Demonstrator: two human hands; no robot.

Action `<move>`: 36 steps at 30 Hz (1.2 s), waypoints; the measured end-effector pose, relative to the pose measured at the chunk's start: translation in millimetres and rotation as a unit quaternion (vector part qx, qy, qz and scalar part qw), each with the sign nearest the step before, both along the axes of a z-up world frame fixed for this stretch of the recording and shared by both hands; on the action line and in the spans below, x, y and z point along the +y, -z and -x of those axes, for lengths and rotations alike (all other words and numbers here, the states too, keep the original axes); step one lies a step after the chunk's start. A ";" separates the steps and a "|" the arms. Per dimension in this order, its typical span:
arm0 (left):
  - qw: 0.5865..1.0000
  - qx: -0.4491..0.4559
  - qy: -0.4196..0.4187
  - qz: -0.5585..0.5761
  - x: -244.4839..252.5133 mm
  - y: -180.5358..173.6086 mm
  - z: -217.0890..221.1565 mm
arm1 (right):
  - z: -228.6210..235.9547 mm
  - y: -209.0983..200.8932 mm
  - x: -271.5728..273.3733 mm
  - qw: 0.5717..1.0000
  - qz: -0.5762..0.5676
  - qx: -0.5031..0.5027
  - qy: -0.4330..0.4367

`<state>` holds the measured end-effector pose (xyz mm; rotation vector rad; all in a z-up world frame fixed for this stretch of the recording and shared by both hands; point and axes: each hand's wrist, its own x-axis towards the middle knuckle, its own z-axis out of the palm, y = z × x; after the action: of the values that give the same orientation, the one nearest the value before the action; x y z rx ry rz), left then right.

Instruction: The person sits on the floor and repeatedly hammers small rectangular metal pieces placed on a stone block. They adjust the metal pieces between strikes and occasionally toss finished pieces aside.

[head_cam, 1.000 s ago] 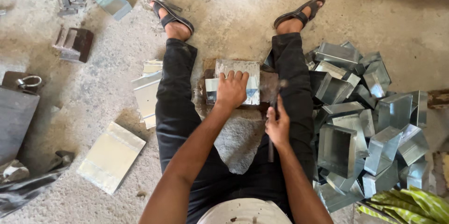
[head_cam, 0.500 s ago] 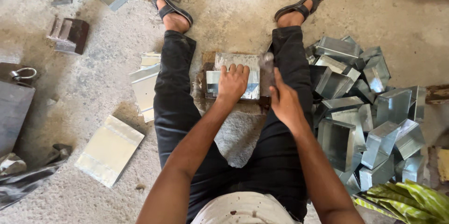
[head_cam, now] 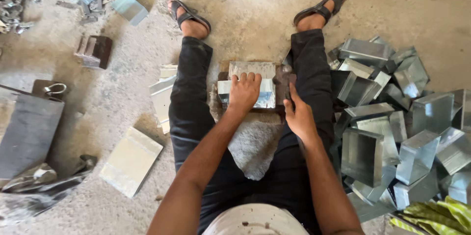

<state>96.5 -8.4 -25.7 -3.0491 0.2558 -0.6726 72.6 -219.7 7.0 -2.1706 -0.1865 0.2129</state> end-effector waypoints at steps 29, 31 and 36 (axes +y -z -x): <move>0.994 0.072 0.007 0.085 -4.5 -11.4 12.3 | -17.1 23.7 14.6 0.956 -0.094 0.272 0.053; 0.994 0.071 0.003 0.083 -3.2 -9.0 13.1 | -14.8 17.7 18.3 0.954 -0.130 0.260 0.075; 0.996 0.037 -0.003 0.076 -6.0 -7.5 11.8 | 16.5 -34.2 14.6 0.969 -0.167 0.149 0.100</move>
<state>84.7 -14.4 -18.1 -3.2231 0.2051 -0.6065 56.1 -205.1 41.2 -1.7815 0.1579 0.3607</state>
